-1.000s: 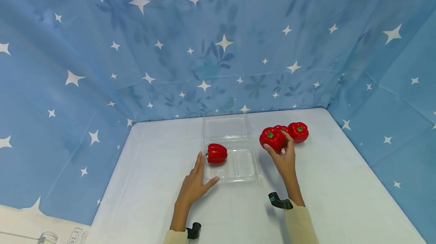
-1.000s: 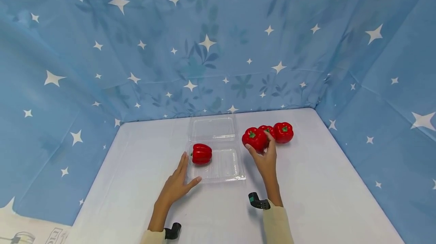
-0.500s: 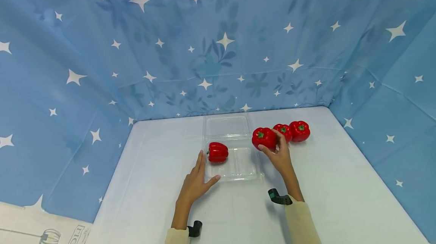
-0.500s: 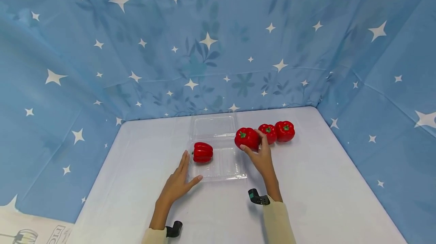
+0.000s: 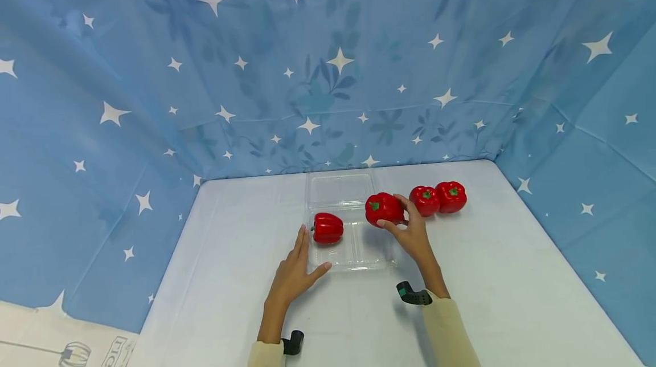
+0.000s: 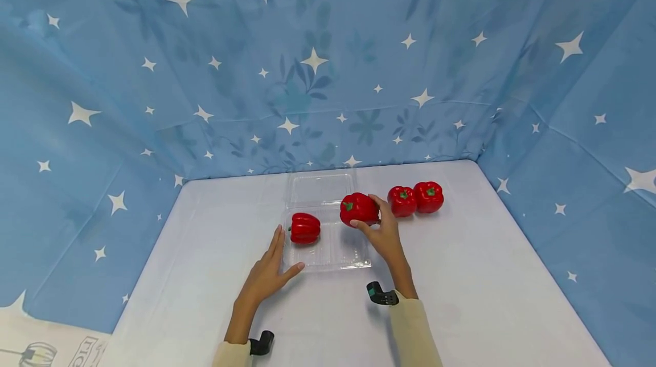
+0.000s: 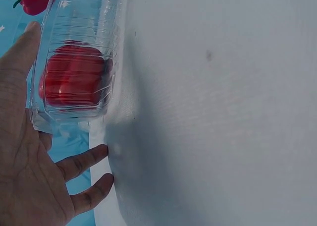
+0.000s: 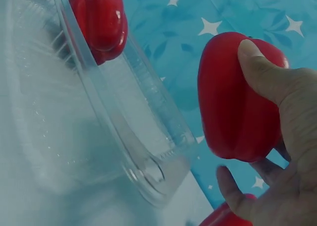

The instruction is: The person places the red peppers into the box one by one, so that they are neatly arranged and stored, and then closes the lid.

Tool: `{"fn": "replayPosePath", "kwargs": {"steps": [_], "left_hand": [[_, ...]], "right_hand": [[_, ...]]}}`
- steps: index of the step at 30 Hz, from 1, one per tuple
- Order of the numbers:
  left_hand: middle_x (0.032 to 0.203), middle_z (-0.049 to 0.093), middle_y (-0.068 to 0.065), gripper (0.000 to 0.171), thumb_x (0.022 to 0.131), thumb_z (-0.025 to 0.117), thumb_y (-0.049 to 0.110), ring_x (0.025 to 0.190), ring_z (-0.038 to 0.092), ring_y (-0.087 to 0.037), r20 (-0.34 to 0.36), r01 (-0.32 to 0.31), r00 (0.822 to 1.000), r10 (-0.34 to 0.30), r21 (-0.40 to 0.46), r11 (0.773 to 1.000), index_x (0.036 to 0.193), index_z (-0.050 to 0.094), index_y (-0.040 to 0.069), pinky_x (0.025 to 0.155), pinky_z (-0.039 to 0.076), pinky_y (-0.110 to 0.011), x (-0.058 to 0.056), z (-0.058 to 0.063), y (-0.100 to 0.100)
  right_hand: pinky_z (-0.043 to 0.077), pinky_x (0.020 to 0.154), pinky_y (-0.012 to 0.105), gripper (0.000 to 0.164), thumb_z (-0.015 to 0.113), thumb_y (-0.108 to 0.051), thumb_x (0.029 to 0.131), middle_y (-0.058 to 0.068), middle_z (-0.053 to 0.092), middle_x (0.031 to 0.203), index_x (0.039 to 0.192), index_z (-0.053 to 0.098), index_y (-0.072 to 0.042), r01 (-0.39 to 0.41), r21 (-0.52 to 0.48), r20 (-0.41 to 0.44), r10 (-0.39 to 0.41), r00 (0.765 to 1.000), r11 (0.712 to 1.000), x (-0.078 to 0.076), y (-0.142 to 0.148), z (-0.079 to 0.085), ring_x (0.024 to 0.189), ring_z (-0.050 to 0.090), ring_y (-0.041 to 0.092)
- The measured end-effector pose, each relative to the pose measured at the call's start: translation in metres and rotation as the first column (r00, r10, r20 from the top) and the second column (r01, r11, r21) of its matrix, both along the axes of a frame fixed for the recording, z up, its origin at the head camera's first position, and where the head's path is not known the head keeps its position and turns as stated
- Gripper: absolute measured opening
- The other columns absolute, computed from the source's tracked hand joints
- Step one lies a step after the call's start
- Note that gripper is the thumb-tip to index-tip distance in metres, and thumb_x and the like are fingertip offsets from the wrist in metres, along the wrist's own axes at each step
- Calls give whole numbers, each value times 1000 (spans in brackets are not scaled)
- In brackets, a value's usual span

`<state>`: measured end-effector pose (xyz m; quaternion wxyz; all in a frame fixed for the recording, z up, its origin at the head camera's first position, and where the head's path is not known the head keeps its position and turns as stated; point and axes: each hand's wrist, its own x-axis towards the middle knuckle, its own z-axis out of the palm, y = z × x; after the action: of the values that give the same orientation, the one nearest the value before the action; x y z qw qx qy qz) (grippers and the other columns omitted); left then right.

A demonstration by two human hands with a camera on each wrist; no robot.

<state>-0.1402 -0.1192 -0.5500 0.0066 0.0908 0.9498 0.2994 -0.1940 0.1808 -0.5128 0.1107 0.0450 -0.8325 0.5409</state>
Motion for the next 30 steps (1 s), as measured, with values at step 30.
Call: {"fn": "replayPosePath", "kwargs": {"steps": [30], "left_hand": [[165,12,0,105,81,57,72,138,44,-37,3,-9,1000,9,5,1000,158,13,15,99,44,-65,-2,-1,-2]], "right_hand": [[47,95,60,75,85,-34,74,18,50,136,140,51,-17,-5,351,30,-6,1000,937,-13,-30,-14,126,39,35]]}}
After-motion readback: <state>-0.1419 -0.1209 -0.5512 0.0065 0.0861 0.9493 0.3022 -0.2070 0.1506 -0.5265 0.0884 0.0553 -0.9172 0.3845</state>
